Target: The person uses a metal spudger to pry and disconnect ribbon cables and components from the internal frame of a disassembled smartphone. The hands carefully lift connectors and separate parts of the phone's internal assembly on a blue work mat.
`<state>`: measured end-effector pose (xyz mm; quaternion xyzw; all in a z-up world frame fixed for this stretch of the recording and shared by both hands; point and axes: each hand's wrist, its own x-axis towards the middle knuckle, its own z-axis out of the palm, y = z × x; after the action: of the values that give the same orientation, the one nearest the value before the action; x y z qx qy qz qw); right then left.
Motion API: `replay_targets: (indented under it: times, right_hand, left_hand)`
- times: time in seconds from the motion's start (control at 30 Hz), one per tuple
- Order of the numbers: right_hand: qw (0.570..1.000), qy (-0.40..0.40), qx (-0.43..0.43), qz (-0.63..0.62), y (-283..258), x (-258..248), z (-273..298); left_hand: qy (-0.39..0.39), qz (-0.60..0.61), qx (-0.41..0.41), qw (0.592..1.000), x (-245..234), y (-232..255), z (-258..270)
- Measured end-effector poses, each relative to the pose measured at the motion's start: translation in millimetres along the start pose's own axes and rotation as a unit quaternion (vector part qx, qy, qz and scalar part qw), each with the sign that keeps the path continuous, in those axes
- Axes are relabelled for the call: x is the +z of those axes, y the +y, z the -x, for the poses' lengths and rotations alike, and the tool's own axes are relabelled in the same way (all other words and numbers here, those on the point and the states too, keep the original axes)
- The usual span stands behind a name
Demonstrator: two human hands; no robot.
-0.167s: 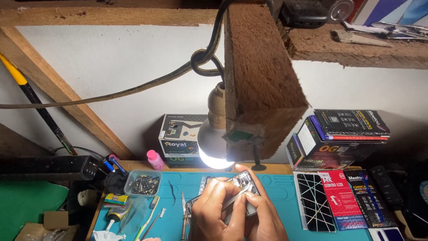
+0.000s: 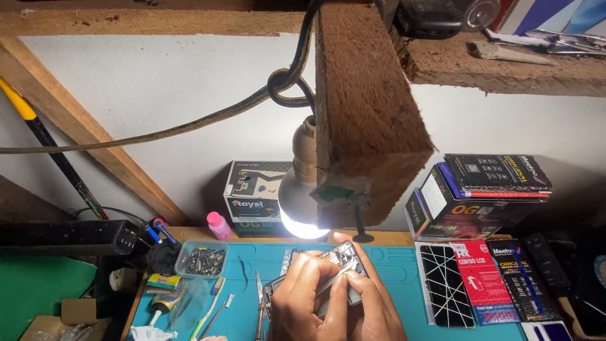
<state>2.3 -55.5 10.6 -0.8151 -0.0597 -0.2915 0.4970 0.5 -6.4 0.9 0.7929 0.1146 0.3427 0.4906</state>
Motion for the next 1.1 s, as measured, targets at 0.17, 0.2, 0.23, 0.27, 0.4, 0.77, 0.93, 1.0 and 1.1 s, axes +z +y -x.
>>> replay_targets:
  times: [0.17, 0.2, 0.23, 0.27, 0.4, 0.77, 0.93, 1.0, 1.1]
  right_hand:
    - [1.0, -0.011, -0.02, 0.007, 18, -4, 2]
    - [0.999, -0.045, -0.022, -0.005, 26, -7, 3]
    - [0.996, -0.079, -0.024, -0.018, 33, -11, 4]
    - [0.996, -0.079, -0.024, -0.018, 32, -11, 1]
    - [0.985, -0.075, 0.114, -0.105, 24, -13, -14]
    - [0.795, -0.073, 0.492, -0.347, 4, -13, -49]
    - [0.596, -0.072, 0.655, -0.458, -6, -8, -58]
    - [0.601, -0.082, 0.645, -0.464, 6, -4, -52]
    - [0.615, -0.078, 0.638, -0.457, -2, 2, -48]
  left_hand:
    - [0.001, -0.001, 0.011, 1.0, 7, -2, 2]
    - [0.003, -0.001, 0.021, 1.0, 8, -3, 2]
    - [0.005, -0.002, 0.03, 1.0, 9, -4, 3]
    - [0.004, -0.002, 0.03, 1.0, 10, -1, 3]
    - [0.037, -0.009, 0.016, 0.999, 17, 3, 7]
    - [0.024, -0.015, 0.009, 1.0, 13, -3, 7]
    - [-0.05, -0.054, -0.04, 0.996, 5, -20, 7]
    - [-0.051, -0.055, -0.055, 0.996, 3, -24, 7]
    - [-0.04, -0.058, -0.072, 0.995, 1, -28, 10]
